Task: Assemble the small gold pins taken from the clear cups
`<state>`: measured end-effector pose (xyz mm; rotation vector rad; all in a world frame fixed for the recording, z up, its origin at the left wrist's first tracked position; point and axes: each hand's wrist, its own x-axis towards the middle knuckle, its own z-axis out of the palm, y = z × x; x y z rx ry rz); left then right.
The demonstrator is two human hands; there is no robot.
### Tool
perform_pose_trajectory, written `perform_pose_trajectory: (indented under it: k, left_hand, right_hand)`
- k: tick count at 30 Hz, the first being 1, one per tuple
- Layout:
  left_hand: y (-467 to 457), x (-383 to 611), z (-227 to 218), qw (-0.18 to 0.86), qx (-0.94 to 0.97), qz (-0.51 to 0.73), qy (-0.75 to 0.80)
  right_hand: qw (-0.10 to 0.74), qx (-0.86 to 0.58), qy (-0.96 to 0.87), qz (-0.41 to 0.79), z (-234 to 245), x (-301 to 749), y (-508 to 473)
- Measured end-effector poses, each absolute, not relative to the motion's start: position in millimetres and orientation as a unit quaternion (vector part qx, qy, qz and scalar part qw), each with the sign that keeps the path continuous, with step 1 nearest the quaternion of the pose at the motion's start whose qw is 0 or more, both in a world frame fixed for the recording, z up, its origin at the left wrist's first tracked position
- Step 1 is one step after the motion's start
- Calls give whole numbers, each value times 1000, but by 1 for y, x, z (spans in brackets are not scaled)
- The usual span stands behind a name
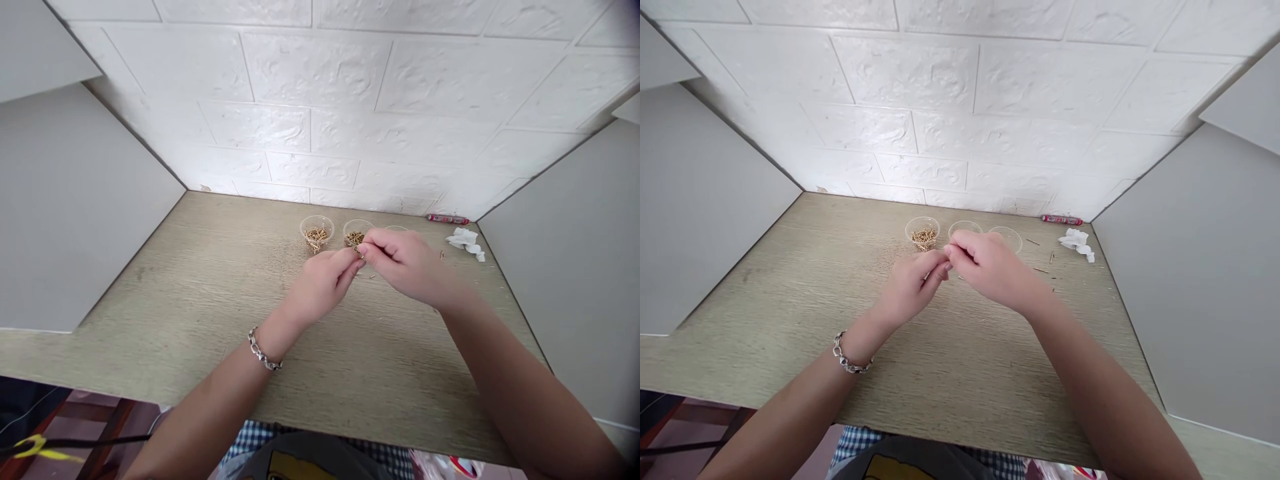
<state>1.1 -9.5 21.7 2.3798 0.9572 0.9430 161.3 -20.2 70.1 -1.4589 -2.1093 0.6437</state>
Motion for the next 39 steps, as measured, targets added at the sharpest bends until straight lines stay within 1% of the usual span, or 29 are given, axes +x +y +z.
perform_pose_trajectory:
  k: [5,9,15,21,29,31,36,39]
  left_hand:
    - [-8,1,20,152,866,329,345]
    - [-8,0,20,148,864,325,354]
    - [-8,-1,23,204,842,333,372]
    - [-10,0,32,284,810,345,380]
    - [-9,0,30,470,723,355,361]
    - [-9,0,29,482,716,361,353]
    - [-10,1,29,480,719,382,327]
    - [-10,1,30,469,727,385,323]
  right_hand:
    - [255,-524,-754,302,65,161,-17]
    - [275,-541,-745,277,62,158,-17]
    - [330,-532,-739,250,53,152,-18]
    - [382,-510,-710,301,46,149,-18]
    - [426,-485,-690,328,42,148,-18]
    - [442,-468,-677,358,41,147,-17]
    - [470,-399,-629,474,39,145,-16]
    - [457,-401,-634,477,42,147,-16]
